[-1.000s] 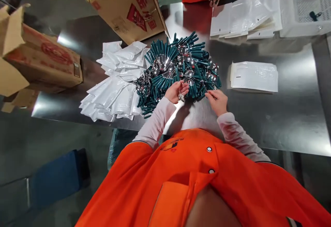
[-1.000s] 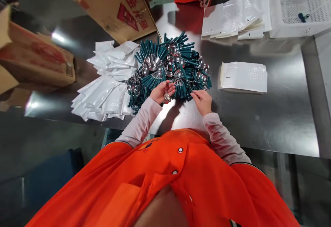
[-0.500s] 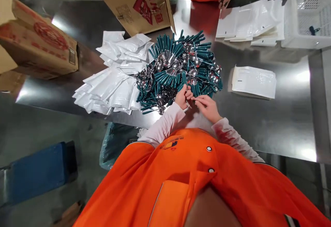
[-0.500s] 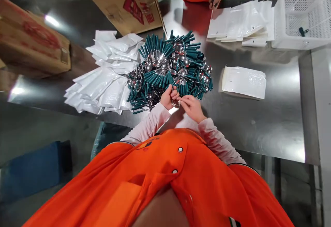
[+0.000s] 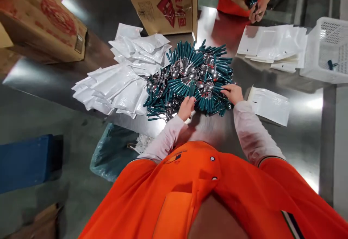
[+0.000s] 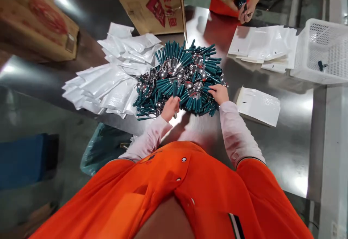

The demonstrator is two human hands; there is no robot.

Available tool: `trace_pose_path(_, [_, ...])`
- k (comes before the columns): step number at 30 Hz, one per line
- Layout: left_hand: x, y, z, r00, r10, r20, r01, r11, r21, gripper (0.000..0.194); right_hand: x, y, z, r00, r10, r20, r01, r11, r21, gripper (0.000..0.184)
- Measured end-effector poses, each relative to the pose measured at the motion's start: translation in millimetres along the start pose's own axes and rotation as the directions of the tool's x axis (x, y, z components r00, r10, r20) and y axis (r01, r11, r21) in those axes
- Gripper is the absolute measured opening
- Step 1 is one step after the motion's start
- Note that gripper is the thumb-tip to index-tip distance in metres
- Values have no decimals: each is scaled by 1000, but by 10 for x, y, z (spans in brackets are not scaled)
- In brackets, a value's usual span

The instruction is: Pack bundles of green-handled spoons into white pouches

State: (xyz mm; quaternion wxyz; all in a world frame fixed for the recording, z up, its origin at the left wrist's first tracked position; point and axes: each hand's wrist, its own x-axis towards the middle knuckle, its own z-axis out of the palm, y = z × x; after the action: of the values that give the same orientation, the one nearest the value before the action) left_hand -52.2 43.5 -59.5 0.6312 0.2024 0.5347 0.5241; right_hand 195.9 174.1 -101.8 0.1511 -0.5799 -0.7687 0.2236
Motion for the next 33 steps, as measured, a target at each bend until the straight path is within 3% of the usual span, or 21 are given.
trace_pose_path(3, [230, 308, -88, 998, 66, 1, -66, 991, 113, 29, -11, 33, -470, 975, -207, -74, 215, 968, 128, 24])
trace_pose_path(5, [364, 423, -74, 998, 14, 66, -25, 986, 162, 29, -5, -84, -748, 935, -355, 12, 345, 914, 215, 28])
trace_pose_path(7, [434, 402, 18, 971, -126, 205, 92, 982, 167, 31, 28, -290, -895, 874, -467, 135, 418, 865, 278, 32])
trace_pose_path(10, [405, 178, 184, 824, -313, 473, 287, 949, 128, 39, 162, -584, -821, 782, -555, 284, 460, 821, 340, 37])
trace_pose_path(11, [372, 89, 210, 778, -330, 535, 325, 940, 108, 41, 237, -635, -738, 775, -552, 308, 449, 823, 348, 39])
trace_pose_path(13, [297, -54, 196, 744, -298, 598, 353, 935, 27, 45, 432, -640, -534, 833, -468, 296, 382, 872, 305, 44])
trace_pose_path(15, [224, -131, 110, 765, -245, 596, 366, 926, -89, 49, 672, -547, -325, 943, -280, 181, 252, 954, 164, 46])
trace_pose_path(17, [156, -153, 7, 791, -243, 562, 395, 904, -165, 49, 921, -434, -140, 995, -101, 28, 101, 995, -17, 43])
trace_pose_path(20, [55, -148, -100, 804, -300, 513, 453, 869, -202, 44, 1224, -374, 77, 998, -64, -13, 59, 970, -235, 44])
trace_pose_path(24, [-56, -147, -141, 844, -303, 443, 454, 843, -288, 34, 1475, -462, 222, 978, -118, 171, 178, 904, -390, 50])
trace_pose_path(27, [-88, -142, -134, 848, -341, 406, 479, 822, -308, 22, 1607, -451, 175, 967, -54, 251, 159, 893, -421, 37])
trace_pose_path(30, [-70, -103, -116, 841, -355, 409, 497, 807, -321, 25, 1613, -433, -60, 966, -39, 256, 140, 911, -389, 27])
trace_pose_path(33, [-96, -21, -102, 865, -328, 380, 466, 806, -365, 31, 1381, -708, -382, 977, -128, 173, 179, 930, -322, 26])
